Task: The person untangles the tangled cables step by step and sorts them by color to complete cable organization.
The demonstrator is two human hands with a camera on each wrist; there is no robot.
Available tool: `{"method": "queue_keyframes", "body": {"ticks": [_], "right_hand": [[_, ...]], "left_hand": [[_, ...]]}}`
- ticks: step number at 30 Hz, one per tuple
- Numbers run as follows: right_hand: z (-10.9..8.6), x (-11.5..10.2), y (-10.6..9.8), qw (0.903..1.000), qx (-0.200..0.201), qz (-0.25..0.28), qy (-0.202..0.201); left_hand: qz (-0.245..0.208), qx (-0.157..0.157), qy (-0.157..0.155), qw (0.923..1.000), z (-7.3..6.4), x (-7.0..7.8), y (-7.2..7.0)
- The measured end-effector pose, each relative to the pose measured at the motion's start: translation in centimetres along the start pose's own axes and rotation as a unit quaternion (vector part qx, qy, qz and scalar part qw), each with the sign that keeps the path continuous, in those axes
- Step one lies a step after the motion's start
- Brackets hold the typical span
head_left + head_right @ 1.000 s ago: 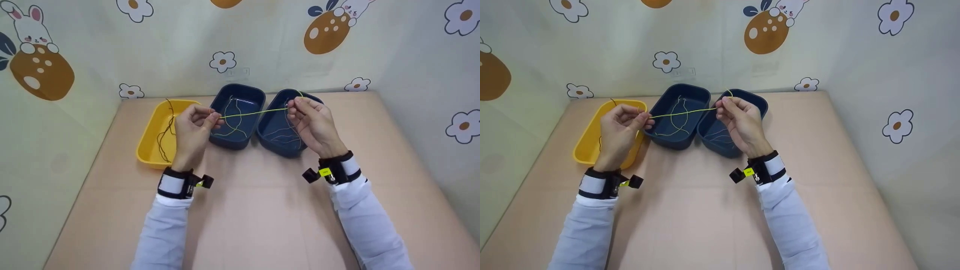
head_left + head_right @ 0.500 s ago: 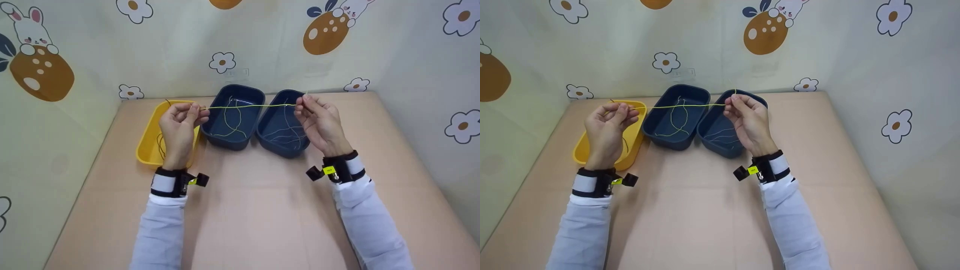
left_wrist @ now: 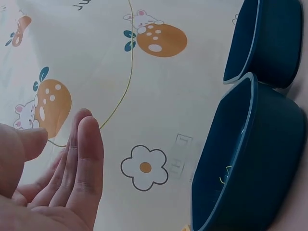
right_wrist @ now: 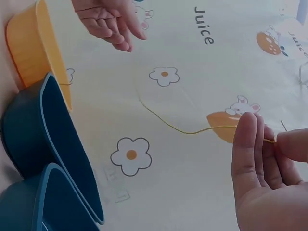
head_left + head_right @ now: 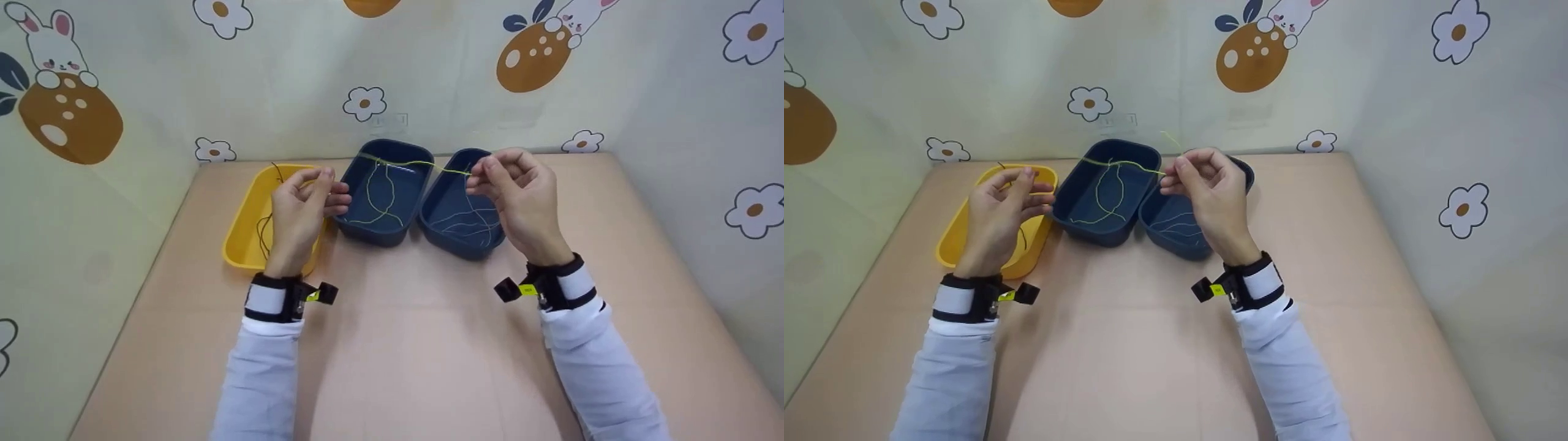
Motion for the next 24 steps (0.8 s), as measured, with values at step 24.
{"method": "queue_keyframes", "body": {"ticks": [24], "right_hand": [[1.4, 7.3, 7.3, 0.8620, -0.067, -0.494, -0.091]], "left_hand": [[0.039, 0.037, 0.063, 0.9966, -0.5, 1.7, -0.8]]}}
Point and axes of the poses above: each hand's wrist, its own z-axis towards the middle knuckle, its own y-axis out of the palm, x = y × z, the point moved 2 cm from there along z, towards the middle knuckle, and after that the axes turned 3 degrees about x, right-handed, at the moved point
